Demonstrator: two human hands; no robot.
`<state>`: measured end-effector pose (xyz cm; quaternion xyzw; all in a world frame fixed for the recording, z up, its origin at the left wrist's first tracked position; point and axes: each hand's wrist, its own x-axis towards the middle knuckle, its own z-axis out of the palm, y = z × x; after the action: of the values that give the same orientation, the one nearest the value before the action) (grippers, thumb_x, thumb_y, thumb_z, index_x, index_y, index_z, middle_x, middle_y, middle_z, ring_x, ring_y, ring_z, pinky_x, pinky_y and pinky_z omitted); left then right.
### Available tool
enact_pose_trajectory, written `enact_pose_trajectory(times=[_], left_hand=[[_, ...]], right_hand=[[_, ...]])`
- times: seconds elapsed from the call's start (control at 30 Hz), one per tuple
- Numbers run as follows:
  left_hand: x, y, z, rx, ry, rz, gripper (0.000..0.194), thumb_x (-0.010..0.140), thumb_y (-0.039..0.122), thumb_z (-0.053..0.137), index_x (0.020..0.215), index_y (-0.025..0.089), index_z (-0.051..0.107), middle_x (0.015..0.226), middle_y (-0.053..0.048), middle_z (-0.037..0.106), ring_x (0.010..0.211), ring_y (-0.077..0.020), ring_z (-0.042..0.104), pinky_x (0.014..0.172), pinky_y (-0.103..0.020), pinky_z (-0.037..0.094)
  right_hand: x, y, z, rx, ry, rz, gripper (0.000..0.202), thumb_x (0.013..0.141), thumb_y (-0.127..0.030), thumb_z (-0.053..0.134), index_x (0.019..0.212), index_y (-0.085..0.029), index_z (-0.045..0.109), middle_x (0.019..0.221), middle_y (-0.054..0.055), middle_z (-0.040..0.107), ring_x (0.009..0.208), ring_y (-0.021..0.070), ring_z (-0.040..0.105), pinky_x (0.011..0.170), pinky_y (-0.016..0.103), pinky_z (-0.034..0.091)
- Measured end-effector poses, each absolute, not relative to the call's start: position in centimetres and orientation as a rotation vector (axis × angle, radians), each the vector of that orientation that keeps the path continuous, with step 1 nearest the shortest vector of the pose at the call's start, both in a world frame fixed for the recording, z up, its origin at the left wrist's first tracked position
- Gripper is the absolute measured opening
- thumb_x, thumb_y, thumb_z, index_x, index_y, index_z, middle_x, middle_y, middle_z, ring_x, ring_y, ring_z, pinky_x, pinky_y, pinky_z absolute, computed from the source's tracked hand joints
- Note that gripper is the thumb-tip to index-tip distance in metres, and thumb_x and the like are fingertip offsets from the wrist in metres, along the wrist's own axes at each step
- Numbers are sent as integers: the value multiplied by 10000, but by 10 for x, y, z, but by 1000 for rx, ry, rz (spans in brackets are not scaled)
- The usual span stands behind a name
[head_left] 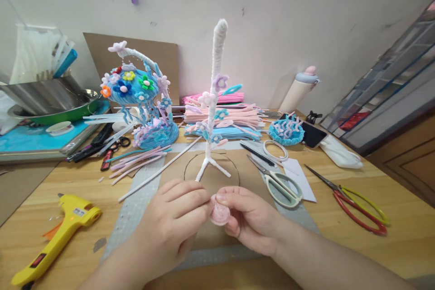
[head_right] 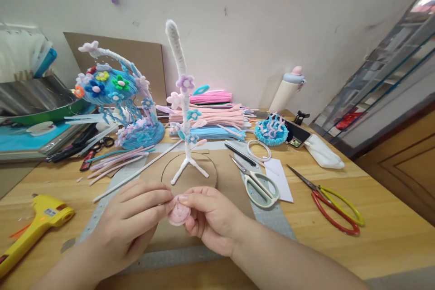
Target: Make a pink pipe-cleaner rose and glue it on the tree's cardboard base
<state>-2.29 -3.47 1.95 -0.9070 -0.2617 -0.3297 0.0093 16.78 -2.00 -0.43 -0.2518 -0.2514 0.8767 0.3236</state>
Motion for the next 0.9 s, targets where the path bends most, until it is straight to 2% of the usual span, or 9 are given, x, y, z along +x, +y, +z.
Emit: enact_pose_trajectory(times=[0.23,0.73,0.9], left_hand=[[-21,-34,19,-2810,-794,-1122,245,814,19,461,962,145,611,913,-70,686,946,-201,587,816,-340,439],[-22,-35,18,-2820,-805,-1099,246,813,11,469,961,141,616,949,-72,684,965,-202,573,821,-347,428],[-21,-35,17,-2801,-833,-1040,235,830,27,462,959,141,623,928,-67,684,961,-199,581,819,-337,430]], right_hand=[[169,-20,-6,-669,-672,2287,169,766,-227,723,674,-110,641,536,-39,524,416,12,418,404,90,357],[168,-20,-5,-680,-655,2280,170,753,-224,733,664,-112,640,566,-31,539,433,13,427,398,86,343],[167,-19,-5,-692,-618,2262,158,751,-201,728,661,-101,645,584,-24,544,460,10,442,432,78,380]])
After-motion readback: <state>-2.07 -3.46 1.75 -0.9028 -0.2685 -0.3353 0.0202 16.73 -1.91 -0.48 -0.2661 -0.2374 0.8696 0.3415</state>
